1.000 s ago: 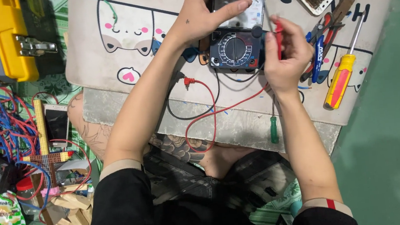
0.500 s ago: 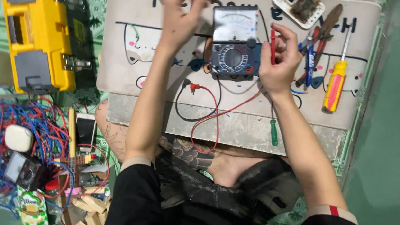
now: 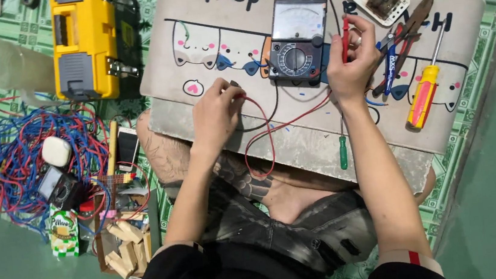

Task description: The person sits on the floor and uses a multimeter to test an electrical outlet. They connect the probes to the outlet, adjust the dial on the multimeter, and observe the needle movement on the analog display.

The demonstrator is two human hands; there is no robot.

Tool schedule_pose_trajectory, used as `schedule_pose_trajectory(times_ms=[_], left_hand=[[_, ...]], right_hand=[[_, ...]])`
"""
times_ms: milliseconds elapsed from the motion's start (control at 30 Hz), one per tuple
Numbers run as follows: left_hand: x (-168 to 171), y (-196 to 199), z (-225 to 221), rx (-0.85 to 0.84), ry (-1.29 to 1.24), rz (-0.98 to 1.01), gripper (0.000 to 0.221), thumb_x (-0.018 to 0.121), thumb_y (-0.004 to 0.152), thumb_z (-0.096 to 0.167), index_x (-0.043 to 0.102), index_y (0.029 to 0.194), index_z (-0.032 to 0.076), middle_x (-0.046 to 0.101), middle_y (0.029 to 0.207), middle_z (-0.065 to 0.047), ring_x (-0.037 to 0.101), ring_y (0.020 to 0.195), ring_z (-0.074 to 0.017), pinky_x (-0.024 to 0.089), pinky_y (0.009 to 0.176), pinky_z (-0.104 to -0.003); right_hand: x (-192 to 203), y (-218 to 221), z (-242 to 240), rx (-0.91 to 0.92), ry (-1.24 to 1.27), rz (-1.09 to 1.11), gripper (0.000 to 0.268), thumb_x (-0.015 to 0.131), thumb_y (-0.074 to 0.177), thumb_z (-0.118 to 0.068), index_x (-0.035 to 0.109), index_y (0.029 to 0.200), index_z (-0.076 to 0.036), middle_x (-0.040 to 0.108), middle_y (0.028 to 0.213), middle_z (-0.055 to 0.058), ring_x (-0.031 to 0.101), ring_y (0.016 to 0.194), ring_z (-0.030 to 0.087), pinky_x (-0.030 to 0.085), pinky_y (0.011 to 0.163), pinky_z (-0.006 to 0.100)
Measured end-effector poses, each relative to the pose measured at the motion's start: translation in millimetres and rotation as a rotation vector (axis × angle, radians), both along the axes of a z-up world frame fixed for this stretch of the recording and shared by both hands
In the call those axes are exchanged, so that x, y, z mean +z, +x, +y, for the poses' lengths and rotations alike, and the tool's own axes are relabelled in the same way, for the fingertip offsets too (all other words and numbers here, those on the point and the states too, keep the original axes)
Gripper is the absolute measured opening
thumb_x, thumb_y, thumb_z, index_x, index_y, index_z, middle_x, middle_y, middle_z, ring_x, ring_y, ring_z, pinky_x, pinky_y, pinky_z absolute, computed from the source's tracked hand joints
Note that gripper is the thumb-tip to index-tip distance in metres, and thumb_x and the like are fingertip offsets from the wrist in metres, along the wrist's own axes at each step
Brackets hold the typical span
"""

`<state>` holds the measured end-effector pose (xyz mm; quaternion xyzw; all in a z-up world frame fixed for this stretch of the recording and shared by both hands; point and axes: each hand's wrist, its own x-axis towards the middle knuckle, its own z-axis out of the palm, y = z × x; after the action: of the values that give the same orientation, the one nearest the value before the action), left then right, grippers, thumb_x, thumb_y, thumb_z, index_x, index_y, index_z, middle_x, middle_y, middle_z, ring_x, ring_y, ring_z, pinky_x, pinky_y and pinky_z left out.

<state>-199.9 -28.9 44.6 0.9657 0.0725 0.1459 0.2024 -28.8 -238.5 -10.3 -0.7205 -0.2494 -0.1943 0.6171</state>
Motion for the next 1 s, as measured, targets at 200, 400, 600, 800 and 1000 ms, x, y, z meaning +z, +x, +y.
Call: schedule_pose_trajectory(times_ms=[200, 400, 600, 800, 1000], left_hand=[[31, -12, 15, 0.075, -0.446, -0.245, 0.017, 0.065, 0.091, -0.007, 0.068, 0.107, -0.003, 0.071, 0.101, -0.012, 0.072, 0.081, -0.0206, 0.061, 0.071, -0.028], [4, -15, -9, -0.115, -1.178, -0.506, 0.024, 0.064, 0.1, 0.002, 0.055, 0.121, -0.001, 0.067, 0.1, -0.014, 0.073, 0.095, -0.0263, 0.063, 0.086, -0.035], [12, -6, -50, -0.093, -1.595, -0.092, 0.035, 0.078, 0.084, 0.0, 0.06, 0.114, 0.0, 0.071, 0.085, -0.012, 0.071, 0.066, -0.0187, 0.057, 0.056, -0.023], [-9, 7, -78, -0.239, -1.453, 0.201, 0.017, 0.059, 0.101, 0.007, 0.059, 0.118, 0.001, 0.07, 0.104, -0.015, 0.069, 0.091, -0.0177, 0.057, 0.084, -0.027], [-39, 20, -83, -0.07, -2.007, 0.02, 0.039, 0.067, 0.1, 0.012, 0.052, 0.134, 0.0, 0.061, 0.102, -0.012, 0.071, 0.075, -0.0191, 0.065, 0.07, -0.03]], right_hand=[[2, 1, 1, -0.067, 0.058, 0.02, 0.034, 0.058, 0.098, 0.014, 0.052, 0.13, 0.002, 0.058, 0.083, 0.008, 0.043, 0.056, 0.012, 0.039, 0.052, 0.025], [2, 0, -1, -0.113, 0.02, 0.001, 0.032, 0.062, 0.1, 0.012, 0.057, 0.129, -0.001, 0.049, 0.064, -0.002, 0.038, 0.05, 0.011, 0.03, 0.049, 0.024], [6, 0, -1, -0.089, 0.047, 0.031, 0.028, 0.06, 0.098, 0.011, 0.062, 0.124, 0.0, 0.045, 0.064, -0.002, 0.036, 0.052, 0.01, 0.028, 0.049, 0.024], [-1, 2, -2, -0.061, 0.082, 0.033, 0.025, 0.06, 0.099, 0.011, 0.064, 0.121, -0.001, 0.047, 0.066, -0.003, 0.036, 0.051, 0.008, 0.028, 0.047, 0.022], [-7, 8, 3, -0.034, 0.133, 0.067, 0.021, 0.061, 0.098, 0.01, 0.066, 0.116, 0.001, 0.049, 0.063, 0.001, 0.044, 0.047, 0.009, 0.034, 0.045, 0.021]])
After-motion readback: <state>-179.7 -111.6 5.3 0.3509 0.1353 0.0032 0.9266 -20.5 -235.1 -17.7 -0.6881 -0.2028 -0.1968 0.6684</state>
